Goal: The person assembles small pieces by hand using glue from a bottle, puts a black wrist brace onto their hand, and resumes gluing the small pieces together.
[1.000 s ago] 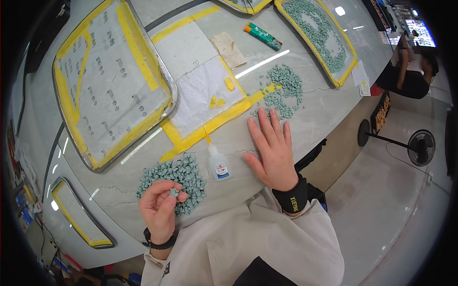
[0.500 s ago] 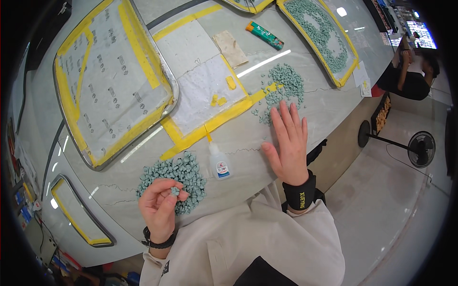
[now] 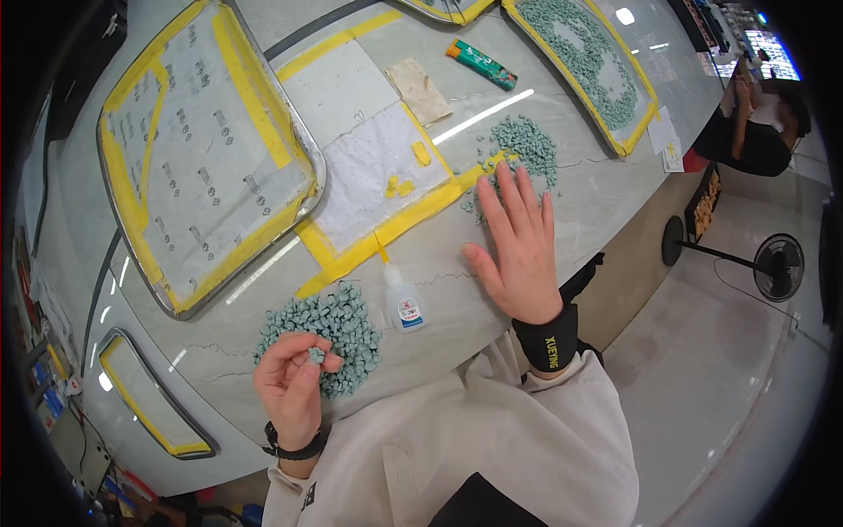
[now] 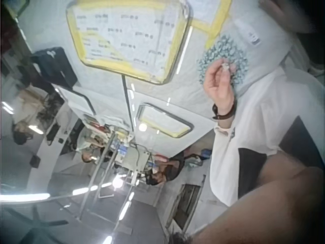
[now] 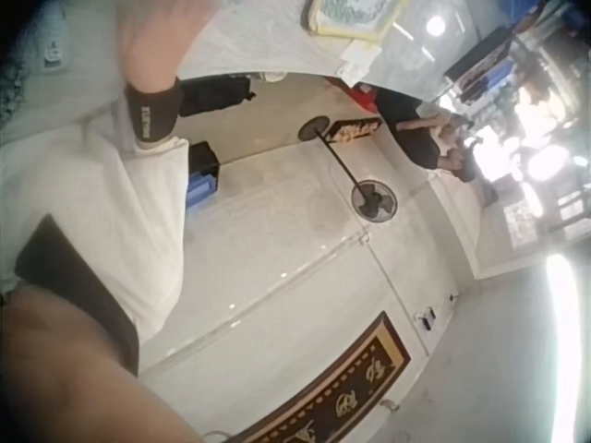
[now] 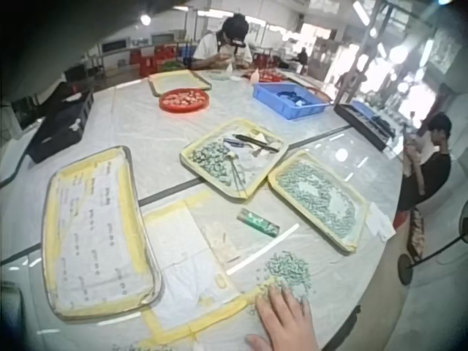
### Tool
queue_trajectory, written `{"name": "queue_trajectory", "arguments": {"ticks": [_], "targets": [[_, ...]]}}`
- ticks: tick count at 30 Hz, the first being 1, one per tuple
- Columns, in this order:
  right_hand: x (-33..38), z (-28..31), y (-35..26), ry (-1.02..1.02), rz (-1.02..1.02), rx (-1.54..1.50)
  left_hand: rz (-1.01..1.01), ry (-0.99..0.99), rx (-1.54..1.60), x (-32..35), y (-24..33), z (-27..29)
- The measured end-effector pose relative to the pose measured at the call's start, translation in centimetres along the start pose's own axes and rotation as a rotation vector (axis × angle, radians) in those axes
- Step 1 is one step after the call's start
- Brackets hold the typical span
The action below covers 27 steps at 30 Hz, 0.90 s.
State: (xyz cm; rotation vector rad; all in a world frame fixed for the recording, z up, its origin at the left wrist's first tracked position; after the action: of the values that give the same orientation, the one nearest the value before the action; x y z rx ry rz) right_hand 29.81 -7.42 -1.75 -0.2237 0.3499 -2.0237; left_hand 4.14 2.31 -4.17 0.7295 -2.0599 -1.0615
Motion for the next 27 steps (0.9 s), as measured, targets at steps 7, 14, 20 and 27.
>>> {"name": "queue_trajectory", "arguments": {"ticks": [7,14,20,27], "targets": [[1.6,-0.7,-0.1,-0.04,0.004,-0.039,0.007,0.023,-0.002,-0.2,-0.3,0.2],[-1.2,1.6,1.6,0.075,-0.01,0.013,0.007,0.031,-0.001,-0.3,-0.1,0.5],[-3.4,0.9,2.5,0.083,0.001,0.112,0.005,0.036,0.003,-0.2,-0.1,0.5],[-1.0,0.2,0.5,-0.008,0.025,-0.009,0.032,0.026,0.014,-0.5,-0.5,0.6]]}}
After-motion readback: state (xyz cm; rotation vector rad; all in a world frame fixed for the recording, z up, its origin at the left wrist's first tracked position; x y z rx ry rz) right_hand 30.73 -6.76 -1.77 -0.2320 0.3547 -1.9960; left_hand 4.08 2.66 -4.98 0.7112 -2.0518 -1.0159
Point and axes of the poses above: each hand's wrist, its own x-axis away from the middle knuckle, its own z-axis out of the back of the hand, y = z × x, the point moved 10 cm from there along -x, towards the middle knuckle, and after that the axes turned 1 degree about -y, right-handed, at the moved point
